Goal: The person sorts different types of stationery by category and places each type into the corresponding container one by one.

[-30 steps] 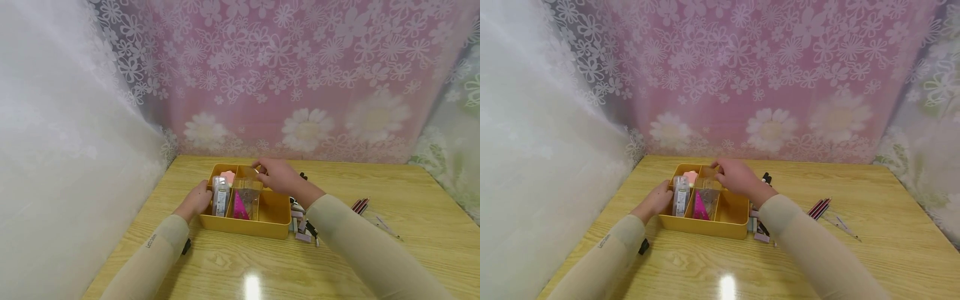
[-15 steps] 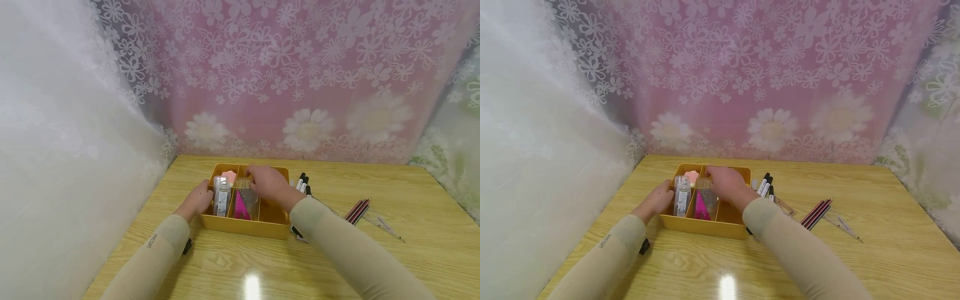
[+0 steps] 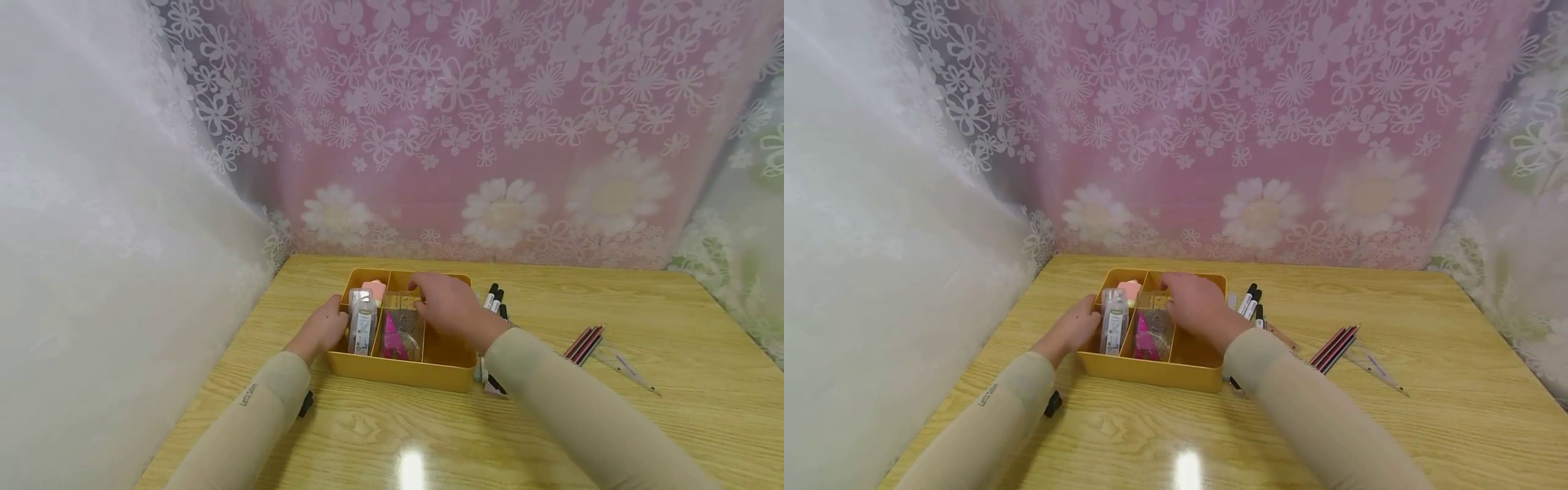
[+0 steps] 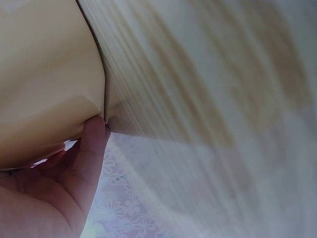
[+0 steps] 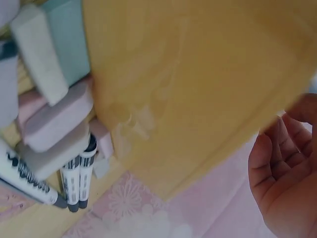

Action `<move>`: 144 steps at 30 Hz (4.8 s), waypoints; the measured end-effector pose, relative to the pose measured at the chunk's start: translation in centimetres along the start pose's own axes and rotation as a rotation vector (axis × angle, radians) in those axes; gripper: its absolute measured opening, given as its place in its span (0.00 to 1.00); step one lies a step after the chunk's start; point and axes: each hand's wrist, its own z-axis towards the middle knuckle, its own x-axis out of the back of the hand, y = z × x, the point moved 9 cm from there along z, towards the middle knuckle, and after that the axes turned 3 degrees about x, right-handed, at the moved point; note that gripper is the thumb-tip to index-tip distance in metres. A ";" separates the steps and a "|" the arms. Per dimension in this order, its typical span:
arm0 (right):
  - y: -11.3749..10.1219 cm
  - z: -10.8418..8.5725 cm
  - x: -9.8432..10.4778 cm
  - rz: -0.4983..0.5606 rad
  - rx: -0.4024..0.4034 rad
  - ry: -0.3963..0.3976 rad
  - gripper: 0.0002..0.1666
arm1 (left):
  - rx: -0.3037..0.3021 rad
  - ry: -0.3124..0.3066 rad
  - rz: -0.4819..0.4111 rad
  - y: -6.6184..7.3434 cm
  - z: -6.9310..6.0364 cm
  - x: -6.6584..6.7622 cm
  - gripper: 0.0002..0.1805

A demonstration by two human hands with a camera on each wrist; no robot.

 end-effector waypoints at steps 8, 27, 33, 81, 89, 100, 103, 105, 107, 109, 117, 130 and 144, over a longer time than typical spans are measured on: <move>2.0 -1.6 1.9 0.025 -0.011 0.009 0.17 | -0.005 -0.002 0.002 0.1 0.2 0.0 0.29; 10.1 -6.8 3.6 0.048 -0.067 0.037 0.17 | -0.016 0.002 0.018 -0.1 0.1 -0.2 0.30; 12.9 -8.2 2.8 0.060 -0.116 -0.011 0.18 | -0.010 -0.002 0.009 -0.2 0.2 -0.2 0.30; 18.7 -13.0 -1.7 0.137 -0.315 -0.148 0.19 | 0.020 -0.007 -0.015 -0.3 0.2 0.0 0.29; 16.8 -13.4 2.0 0.170 -0.283 0.057 0.09 | -0.007 -0.002 -0.002 -0.3 0.1 -0.2 0.30; 7.9 -10.5 5.2 0.438 -0.172 0.193 0.14 | -0.021 0.002 0.003 -0.4 0.0 -0.5 0.29; 6.0 -9.2 4.6 0.504 -0.146 0.192 0.13 | -0.021 0.007 -0.005 -0.2 0.0 -0.4 0.28; 4.9 -8.3 3.9 0.563 -0.135 0.188 0.12 | -0.017 0.007 -0.003 -0.2 0.0 -0.3 0.28; 4.0 -7.5 3.1 0.631 -0.134 0.186 0.12 | -0.006 0.004 -0.004 -0.2 0.1 -0.3 0.29; 3.2 -6.8 2.3 0.695 -0.141 0.182 0.12 | -0.001 0.000 -0.001 -0.3 0.1 -0.2 0.30; 0.3 -5.3 -0.1 0.631 -0.142 0.150 0.09 | -0.012 -0.007 0.015 0.0 0.2 0.0 0.30; 0.6 -5.3 -0.3 0.414 -0.123 0.162 0.09 | -0.039 -0.004 0.040 0.0 0.4 0.0 0.31; 3.6 -6.2 1.4 0.368 -0.133 0.188 0.11 | -0.026 -0.007 0.084 0.5 0.2 0.0 0.31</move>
